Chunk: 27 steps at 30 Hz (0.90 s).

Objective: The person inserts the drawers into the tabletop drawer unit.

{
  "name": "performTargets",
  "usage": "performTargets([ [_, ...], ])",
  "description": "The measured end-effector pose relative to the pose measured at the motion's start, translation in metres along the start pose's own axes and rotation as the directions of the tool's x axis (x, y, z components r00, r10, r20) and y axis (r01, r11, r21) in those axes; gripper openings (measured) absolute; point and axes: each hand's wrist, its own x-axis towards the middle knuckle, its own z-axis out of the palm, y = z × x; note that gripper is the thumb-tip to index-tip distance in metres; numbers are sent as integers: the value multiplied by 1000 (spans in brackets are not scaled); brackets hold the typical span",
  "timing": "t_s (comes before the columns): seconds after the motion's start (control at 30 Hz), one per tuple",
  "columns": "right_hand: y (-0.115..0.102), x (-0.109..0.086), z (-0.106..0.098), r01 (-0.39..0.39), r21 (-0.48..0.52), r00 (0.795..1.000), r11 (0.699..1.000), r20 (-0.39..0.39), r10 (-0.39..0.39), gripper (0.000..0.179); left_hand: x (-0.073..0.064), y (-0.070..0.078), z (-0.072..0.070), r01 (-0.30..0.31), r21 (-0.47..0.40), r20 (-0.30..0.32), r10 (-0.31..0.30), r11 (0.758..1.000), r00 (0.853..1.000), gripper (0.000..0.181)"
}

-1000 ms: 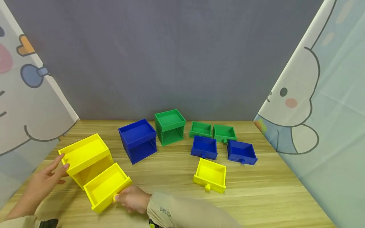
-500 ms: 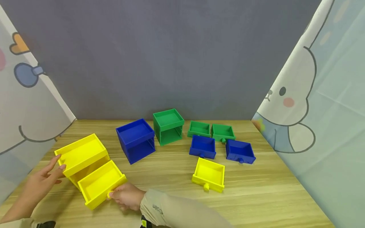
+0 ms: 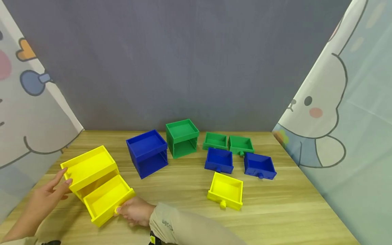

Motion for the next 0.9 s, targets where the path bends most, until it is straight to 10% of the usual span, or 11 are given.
performTargets([
  [0.9, 4, 9, 11, -13, 14, 999, 1000, -52, 13, 21, -4, 3, 1, 7, -54, 4, -7, 999, 1000, 68],
])
